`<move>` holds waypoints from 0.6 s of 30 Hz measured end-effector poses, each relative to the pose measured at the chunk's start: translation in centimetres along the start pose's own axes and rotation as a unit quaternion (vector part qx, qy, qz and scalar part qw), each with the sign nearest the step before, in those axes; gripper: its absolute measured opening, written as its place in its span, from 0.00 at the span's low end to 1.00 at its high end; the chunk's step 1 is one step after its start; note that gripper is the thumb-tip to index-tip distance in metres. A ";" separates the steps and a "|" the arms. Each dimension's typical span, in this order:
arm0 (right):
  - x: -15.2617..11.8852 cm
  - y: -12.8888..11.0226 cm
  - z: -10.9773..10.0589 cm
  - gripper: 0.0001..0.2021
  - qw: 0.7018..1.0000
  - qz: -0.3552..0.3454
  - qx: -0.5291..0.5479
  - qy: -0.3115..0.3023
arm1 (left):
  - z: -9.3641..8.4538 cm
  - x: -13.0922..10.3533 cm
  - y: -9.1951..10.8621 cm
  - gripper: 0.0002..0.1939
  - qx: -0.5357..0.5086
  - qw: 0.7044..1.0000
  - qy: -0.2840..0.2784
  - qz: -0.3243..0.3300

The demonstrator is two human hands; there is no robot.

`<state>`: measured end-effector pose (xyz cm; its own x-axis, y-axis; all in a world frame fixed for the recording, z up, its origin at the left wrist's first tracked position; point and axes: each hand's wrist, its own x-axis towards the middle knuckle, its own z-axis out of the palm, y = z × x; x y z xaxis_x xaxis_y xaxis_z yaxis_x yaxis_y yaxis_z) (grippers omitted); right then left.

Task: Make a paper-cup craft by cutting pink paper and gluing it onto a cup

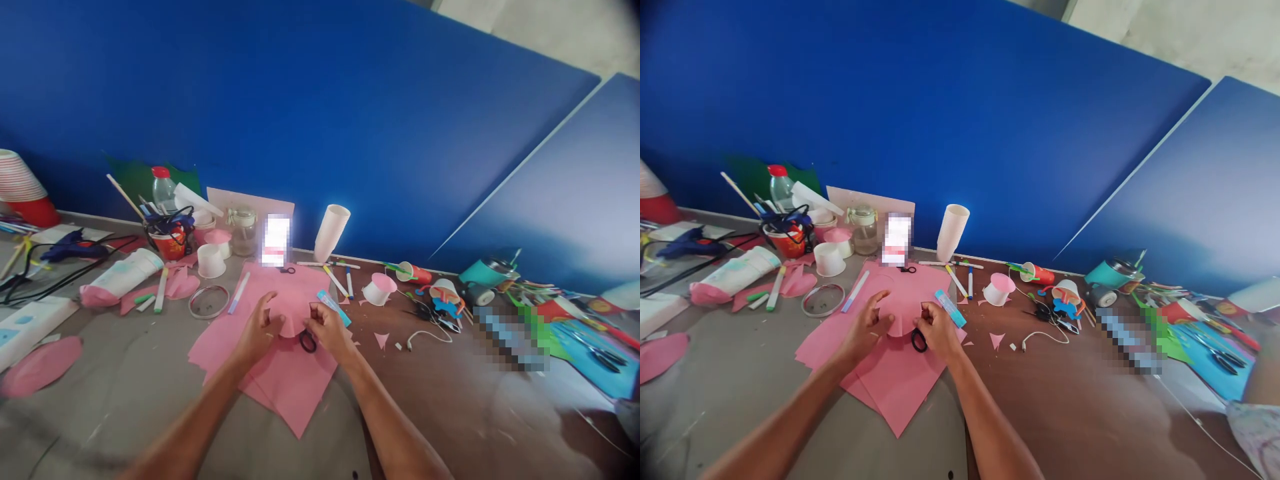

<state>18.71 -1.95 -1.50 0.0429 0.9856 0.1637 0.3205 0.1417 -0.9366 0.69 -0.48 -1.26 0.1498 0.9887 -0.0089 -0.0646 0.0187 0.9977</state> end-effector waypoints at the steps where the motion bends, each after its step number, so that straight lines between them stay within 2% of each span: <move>1: -0.1 0.0 0.0 0.03 1.000 0.001 0.001 0.003 | 0.1 0.0 0.1 0.34 -0.011 1.000 -0.010 -0.007; 11: -0.6 -0.4 0.3 0.09 0.996 0.023 0.037 0.072 | 0.4 -0.4 1.1 0.25 -0.049 0.993 -0.098 -0.046; 18: -1.1 -1.3 0.9 0.08 0.994 0.055 0.085 0.037 | 0.9 -0.3 0.2 0.16 -0.032 0.993 -0.105 -0.051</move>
<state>17.42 -3.14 -0.69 0.1409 0.9873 0.0736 0.1449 0.0530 -0.9880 1.48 -0.91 -1.05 0.3610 0.9283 -0.0893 -0.0993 0.1335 0.9861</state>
